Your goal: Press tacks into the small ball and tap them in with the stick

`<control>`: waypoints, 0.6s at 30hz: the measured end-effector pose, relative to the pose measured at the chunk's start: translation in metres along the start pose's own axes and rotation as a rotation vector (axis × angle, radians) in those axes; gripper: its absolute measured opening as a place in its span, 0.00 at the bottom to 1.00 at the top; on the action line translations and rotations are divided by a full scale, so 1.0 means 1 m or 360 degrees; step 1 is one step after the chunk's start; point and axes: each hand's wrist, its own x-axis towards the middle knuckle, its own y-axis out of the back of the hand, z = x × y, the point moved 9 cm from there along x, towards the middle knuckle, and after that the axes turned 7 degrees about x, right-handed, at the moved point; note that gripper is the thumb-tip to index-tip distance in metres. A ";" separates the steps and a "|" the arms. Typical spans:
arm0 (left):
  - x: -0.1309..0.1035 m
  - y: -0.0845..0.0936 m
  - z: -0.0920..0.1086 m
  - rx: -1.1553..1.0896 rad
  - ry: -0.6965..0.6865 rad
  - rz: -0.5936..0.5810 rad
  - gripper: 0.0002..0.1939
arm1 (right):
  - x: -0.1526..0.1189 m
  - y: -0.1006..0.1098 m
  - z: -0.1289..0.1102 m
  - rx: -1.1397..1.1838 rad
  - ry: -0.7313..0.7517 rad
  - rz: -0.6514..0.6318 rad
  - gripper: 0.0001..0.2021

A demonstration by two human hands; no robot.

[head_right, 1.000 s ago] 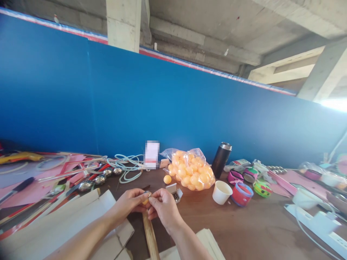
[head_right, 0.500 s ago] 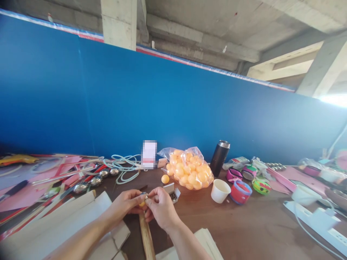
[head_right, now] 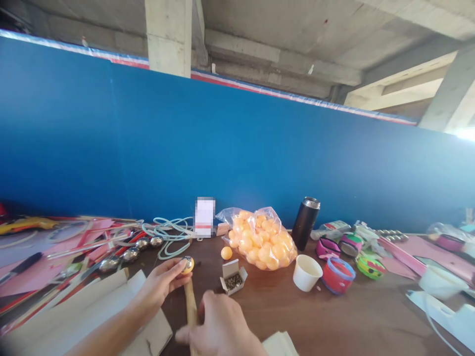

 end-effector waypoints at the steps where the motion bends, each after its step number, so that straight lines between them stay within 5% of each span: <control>1: 0.002 0.003 0.000 -0.0042 -0.0011 0.0025 0.15 | -0.004 -0.003 -0.001 -0.0119 -0.0013 -0.0016 0.18; 6: 0.011 0.023 0.003 -0.0193 -0.0133 0.0181 0.13 | -0.003 -0.017 0.008 -0.0111 -0.0151 0.0024 0.07; 12: 0.022 0.049 0.000 -0.0320 -0.0177 0.0437 0.09 | 0.018 -0.035 0.016 0.0621 -0.0114 -0.0053 0.04; 18: 0.028 0.055 -0.004 -0.0423 -0.0208 0.0452 0.07 | 0.012 -0.019 -0.012 0.0491 0.0334 0.0317 0.08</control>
